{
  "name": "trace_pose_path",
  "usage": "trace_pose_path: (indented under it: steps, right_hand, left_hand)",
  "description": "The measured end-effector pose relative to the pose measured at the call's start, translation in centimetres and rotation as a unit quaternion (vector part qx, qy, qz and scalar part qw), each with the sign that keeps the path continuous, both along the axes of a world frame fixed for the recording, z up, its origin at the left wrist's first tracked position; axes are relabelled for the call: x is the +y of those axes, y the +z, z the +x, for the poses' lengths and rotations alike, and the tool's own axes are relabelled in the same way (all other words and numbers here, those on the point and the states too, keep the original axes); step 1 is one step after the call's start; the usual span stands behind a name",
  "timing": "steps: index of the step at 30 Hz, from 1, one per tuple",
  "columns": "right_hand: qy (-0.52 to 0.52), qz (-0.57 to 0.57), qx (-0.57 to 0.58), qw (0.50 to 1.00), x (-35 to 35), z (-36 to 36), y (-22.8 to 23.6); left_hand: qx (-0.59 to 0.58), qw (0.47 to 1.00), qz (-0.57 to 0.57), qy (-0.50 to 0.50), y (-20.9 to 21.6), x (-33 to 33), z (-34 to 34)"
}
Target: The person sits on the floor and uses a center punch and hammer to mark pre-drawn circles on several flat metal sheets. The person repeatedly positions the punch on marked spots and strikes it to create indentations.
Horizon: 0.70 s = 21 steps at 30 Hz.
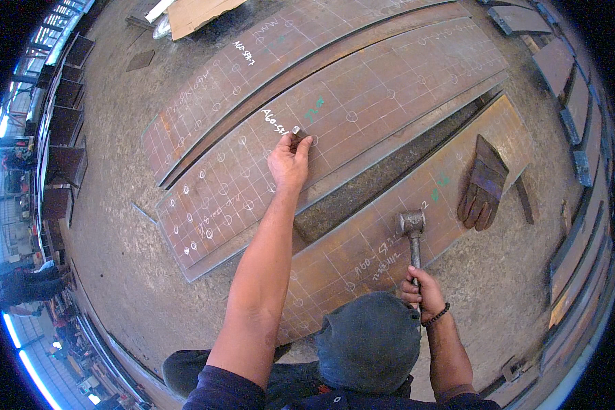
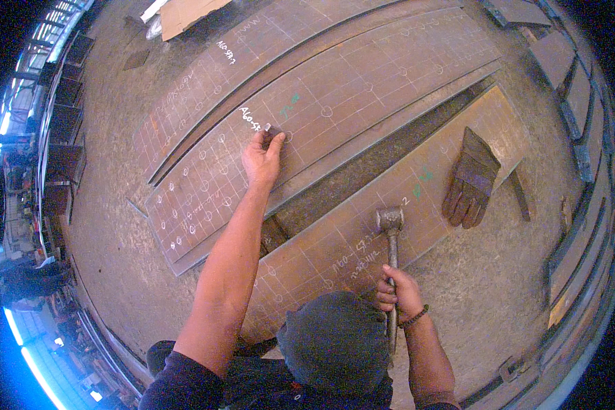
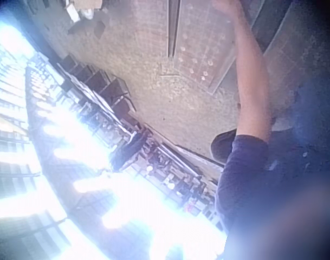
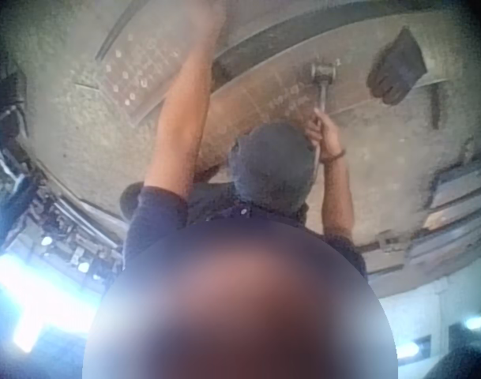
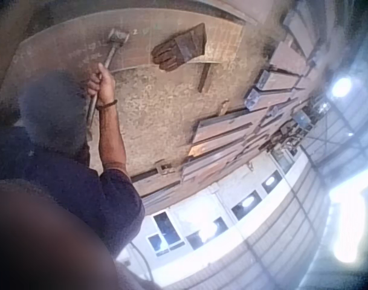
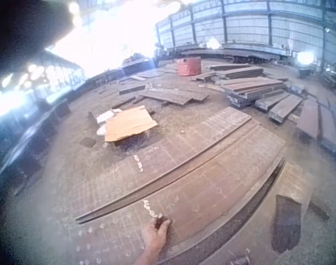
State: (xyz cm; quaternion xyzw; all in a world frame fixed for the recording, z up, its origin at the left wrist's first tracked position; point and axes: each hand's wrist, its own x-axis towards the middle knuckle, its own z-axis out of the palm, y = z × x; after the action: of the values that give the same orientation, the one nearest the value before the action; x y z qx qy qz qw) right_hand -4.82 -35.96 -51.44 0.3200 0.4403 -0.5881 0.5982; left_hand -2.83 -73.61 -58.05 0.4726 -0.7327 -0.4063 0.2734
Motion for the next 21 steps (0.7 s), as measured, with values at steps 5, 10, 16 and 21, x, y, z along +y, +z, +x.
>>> trace_pose_path:
  steps: [5, 10, 16, 21]
  right_hand:
    - [0.007, 0.006, 0.006, 1.000, 0.0, -0.1, 0.1]
    - [-0.019, 0.011, -0.013, 1.000, -0.2, -0.2, 0.4]
    - [0.182, 0.108, 0.223, 0.952, -1.1, -1.1, 0.6]
    - [0.326, 0.074, 0.555, 0.762, -6.3, -3.8, 1.1]
  left_hand:
    - [-0.019, 1.000, 0.004, -0.003, -0.2, -0.2, 0.0]
    - [-0.002, 1.000, -0.009, -0.014, -0.8, -0.3, 0.2]
    - [0.002, 0.993, -0.106, -0.045, -1.6, -0.6, 0.3]
    - [0.008, 0.981, -0.181, -0.074, -1.6, -0.1, 0.4]
